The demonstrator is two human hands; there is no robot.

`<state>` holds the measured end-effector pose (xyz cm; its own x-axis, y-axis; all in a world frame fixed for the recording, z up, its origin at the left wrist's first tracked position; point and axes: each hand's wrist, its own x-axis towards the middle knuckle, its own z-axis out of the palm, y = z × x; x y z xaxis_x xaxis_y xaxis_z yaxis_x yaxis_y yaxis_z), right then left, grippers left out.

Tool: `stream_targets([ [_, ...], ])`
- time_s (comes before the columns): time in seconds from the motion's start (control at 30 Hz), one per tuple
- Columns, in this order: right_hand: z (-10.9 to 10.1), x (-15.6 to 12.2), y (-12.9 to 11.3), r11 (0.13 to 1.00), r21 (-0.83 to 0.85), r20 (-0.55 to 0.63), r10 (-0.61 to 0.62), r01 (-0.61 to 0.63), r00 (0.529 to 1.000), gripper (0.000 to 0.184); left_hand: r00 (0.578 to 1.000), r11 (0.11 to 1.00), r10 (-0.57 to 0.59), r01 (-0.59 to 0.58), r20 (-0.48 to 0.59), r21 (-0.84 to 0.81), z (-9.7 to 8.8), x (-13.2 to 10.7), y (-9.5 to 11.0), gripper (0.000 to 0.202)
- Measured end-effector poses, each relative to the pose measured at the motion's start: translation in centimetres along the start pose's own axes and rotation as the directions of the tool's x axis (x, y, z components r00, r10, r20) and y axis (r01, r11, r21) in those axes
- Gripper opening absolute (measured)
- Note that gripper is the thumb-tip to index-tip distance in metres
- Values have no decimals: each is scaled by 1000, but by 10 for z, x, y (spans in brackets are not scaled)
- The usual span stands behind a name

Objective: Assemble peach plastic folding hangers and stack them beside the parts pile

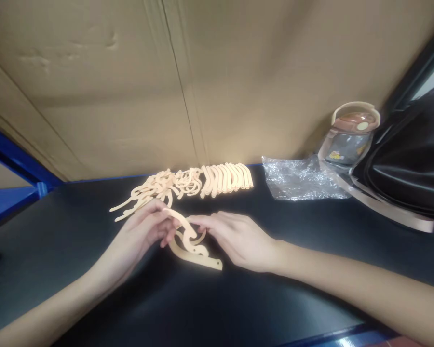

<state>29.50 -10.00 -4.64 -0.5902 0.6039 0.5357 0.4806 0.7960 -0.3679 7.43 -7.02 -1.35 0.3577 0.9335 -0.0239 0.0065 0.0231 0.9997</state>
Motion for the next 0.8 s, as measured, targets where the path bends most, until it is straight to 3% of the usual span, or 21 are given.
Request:
stream_targets([
  [0.13,3,0,2,973,-193,66,-115,126,991,49,978,967,-183,197,97,-162,3,0,-7,14],
  [0.23,3,1,2,942,-291,47,-158,165,986,40,971,963,-208,224,115,-148,4,0,-7,14],
  [0.3,2,1,1,947,-280,-13,-167,157,986,31,977,980,-184,190,107,-53,4,0,-8,18],
  [0.43,-1,-1,0,946,-276,-163,-217,167,962,25,996,962,-17,-6,84,272,2,-2,-10,30],
  [0.5,-2,-2,0,940,-313,-264,-224,136,938,25,985,848,123,-166,118,503,0,-5,-10,28],
  [0.57,-4,-2,2,944,-316,-309,-197,95,930,21,929,636,266,-369,257,677,0,-8,-9,17],
  [0.67,-4,0,6,974,-217,-282,-119,58,952,14,781,378,327,-625,533,683,1,-11,-10,14],
  [0.73,-3,1,9,990,-143,-273,-40,1,961,10,724,333,268,-689,636,644,1,-10,-11,12],
  [0.8,-1,0,11,991,-102,-255,56,-85,965,9,716,324,198,-693,670,644,1,-8,-13,10],
])
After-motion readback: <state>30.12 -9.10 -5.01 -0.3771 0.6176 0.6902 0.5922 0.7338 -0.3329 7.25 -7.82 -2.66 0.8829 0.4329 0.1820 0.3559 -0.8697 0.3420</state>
